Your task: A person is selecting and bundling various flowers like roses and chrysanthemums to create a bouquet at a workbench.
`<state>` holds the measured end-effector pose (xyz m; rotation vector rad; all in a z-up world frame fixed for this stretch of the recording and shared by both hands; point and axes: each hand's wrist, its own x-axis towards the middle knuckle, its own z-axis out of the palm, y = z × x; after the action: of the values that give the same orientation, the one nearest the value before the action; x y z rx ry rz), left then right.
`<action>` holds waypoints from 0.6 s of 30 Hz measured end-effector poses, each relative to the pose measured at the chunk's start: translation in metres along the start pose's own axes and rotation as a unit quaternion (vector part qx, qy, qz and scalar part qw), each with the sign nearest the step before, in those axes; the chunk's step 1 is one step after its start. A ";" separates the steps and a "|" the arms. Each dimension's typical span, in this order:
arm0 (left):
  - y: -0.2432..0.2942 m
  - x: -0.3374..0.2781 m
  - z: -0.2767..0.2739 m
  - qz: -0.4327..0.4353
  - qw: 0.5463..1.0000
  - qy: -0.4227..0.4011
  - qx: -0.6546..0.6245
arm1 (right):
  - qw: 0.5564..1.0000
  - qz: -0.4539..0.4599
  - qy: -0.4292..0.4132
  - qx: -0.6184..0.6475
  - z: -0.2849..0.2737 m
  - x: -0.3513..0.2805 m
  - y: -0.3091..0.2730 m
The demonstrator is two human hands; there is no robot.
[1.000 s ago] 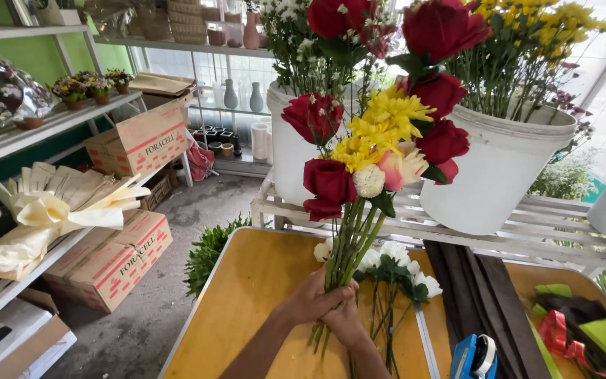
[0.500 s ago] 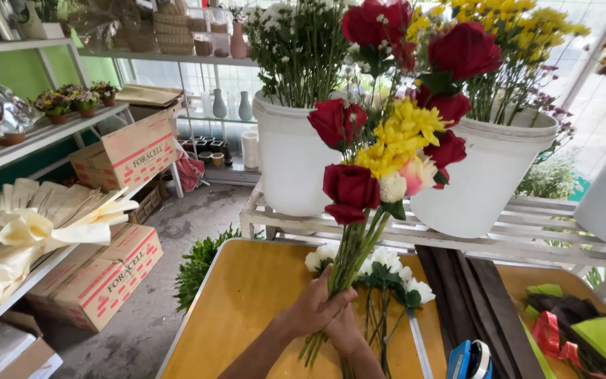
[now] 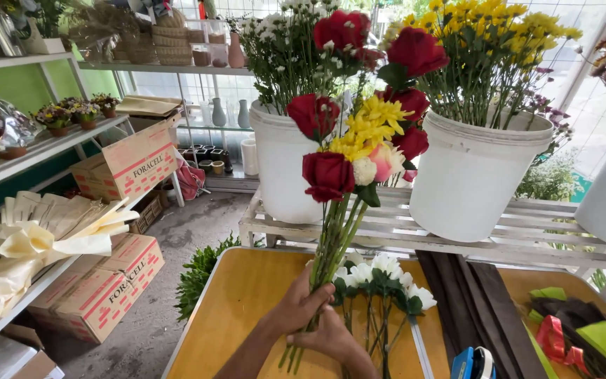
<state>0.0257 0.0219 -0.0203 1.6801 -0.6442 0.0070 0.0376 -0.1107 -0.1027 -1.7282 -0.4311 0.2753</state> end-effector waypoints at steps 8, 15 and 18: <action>0.007 -0.008 -0.013 -0.004 0.983 -0.036 -0.179 | 0.975 -0.147 0.063 0.156 0.000 -0.028 -0.013; -0.006 -0.019 0.009 0.029 0.962 -0.040 -0.269 | 0.974 -0.144 0.097 0.147 -0.032 -0.032 -0.128; -0.013 -0.020 0.019 0.048 0.957 -0.063 -0.280 | 0.970 -0.206 0.042 0.120 -0.031 -0.032 -0.159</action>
<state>0.0079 0.0129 -0.0433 1.1053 -0.7423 -0.1988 0.0004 -0.1269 0.0569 -1.3702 -0.6539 -0.0449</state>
